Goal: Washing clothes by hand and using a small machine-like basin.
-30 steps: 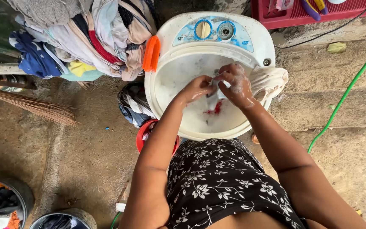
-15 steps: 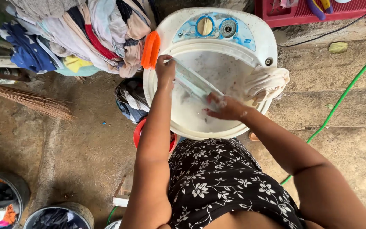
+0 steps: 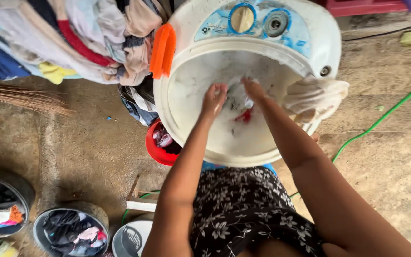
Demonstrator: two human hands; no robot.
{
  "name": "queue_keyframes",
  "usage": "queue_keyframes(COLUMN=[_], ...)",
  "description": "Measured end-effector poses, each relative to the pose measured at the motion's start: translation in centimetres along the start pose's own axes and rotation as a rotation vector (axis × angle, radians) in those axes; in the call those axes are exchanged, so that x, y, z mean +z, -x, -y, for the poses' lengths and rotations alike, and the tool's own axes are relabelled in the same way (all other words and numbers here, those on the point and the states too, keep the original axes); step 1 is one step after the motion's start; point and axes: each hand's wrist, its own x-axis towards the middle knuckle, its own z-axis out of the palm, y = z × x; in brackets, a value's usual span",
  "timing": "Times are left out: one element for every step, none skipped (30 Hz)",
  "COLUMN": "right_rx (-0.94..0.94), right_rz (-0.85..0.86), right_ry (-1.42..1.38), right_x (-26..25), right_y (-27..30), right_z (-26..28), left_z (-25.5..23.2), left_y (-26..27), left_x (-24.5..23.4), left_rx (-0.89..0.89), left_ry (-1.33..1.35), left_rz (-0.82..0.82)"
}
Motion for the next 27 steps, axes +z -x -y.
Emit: queue_keyframes(right_rx=[0.224, 0.236, 0.232, 0.226, 0.236, 0.279, 0.32, 0.323, 0.385, 0.445, 0.446, 0.38, 0.313, 0.25, 0.186, 0.124, 0.062, 0.0, -0.061, -0.127, -0.194, -0.265, -0.264, -0.229, -0.195, -0.203, -0.066], right_rz=[-0.005, 0.007, 0.075, 0.141, 0.151, 0.179, 0.207, 0.219, 0.247, 0.283, 0.301, 0.266, 0.231, 0.185, 0.139, 0.087, 0.035, -0.023, -0.081, -0.142, -0.201, -0.266, -0.286, -0.198, -0.108, -0.12, -0.124], right_ry=[-0.076, -0.077, 0.064, 0.203, 0.199, 0.211, 0.222, 0.214, 0.168, 0.117, 0.105, 0.169, 0.233, 0.298, 0.362, 0.43, 0.498, 0.571, 0.645, 0.721, 0.799, 0.875, 0.886, 0.531, 0.176, 0.179, -0.154], right_x=[-2.0, 0.2, 2.5, 4.8, 6.7, 8.8, 10.9, 9.1, 7.2, 5.7, 7.3, 8.1, 8.9, 9.1, 9.3, 9.0, 8.6, 7.7, 6.7, 5.5, 4.3, 3.1, -0.4, -1.5, -5.1, -5.0, -7.6], right_y=[1.2, -1.6, -4.3, -6.9, -7.7, -8.2, -8.6, -6.3, -4.0, -1.5, -1.2, -1.0, -0.7, -0.3, 0.2, 0.6, 1.3, 1.8, 2.4, 2.9, 3.5, 3.7, 11.2, 15.4, 13.6, 17.3, 20.8], right_z=[3.1, -0.3, -3.8, -7.3, -9.0, -10.5, -12.0, -9.3, -6.5, -3.6, -3.7, -4.0, -4.3, -4.8, -5.2, -5.7, -6.1, -6.5, -6.9, -7.1, -7.3, -7.1, -5.2, 0.5, 5.6, 11.6, 15.8], left_z=[2.8, 2.0, 1.1, 0.3, 1.2, 2.1, 2.9, 4.0, 5.0, 5.9, 4.5, 3.1, 1.5, 2.7, 3.7, 4.7, 4.7, 4.5, 4.3, 2.7, 1.0, -0.9, -1.5, -2.0, -2.5, -1.9, -1.2], left_y=[0.0, 1.0, 2.0, 2.9, 2.8, 2.9, 3.3, 3.0, 2.9, 3.2, 3.7, 3.8, 4.1, 3.5, 3.1, 2.4, 2.2, 1.7, 1.3, 1.1, 1.1, 0.7, 0.2, 0.0, -0.1, -0.9, -1.8], left_x=[-0.2, 0.1, 0.5, 0.8, 1.2, 1.6, 1.9, 2.2, 2.6, 2.5, 2.2, 2.5, 2.9, 2.5, 2.2, 2.3, 2.0, 2.1, 2.2, 2.8, 3.4, 3.8, 4.5, 5.0, 5.6, 5.5, 5.4], left_rx=[-0.149, -0.165, -0.123, -0.079, -0.094, -0.125, -0.157, -0.168, -0.168, -0.171, -0.186, -0.206, -0.226, -0.231, -0.232, -0.229, -0.23, -0.169, -0.107, -0.096, -0.184, -0.264, -0.246, -0.239, -0.234, -0.219, -0.133], left_ry=[0.118, 0.118, 0.111, 0.102, 0.101, 0.116, 0.131, 0.123, 0.197, 0.265, 0.252, 0.15, 0.048, 0.047, 0.042, 0.041, 0.044, 0.014, -0.016, -0.007, -0.024, -0.045, -0.04, 0.036, 0.11, 0.108, -0.048], left_rz=[-0.023, -0.027, -0.015, 0.002, 0.002, 0.011, 0.021, 0.016, 0.039, 0.058, 0.047, 0.05, 0.053, 0.056, 0.057, 0.063, 0.072, 0.049, 0.026, 0.037, 0.056, 0.076, 0.086, 0.122, 0.16, 0.164, 0.052])
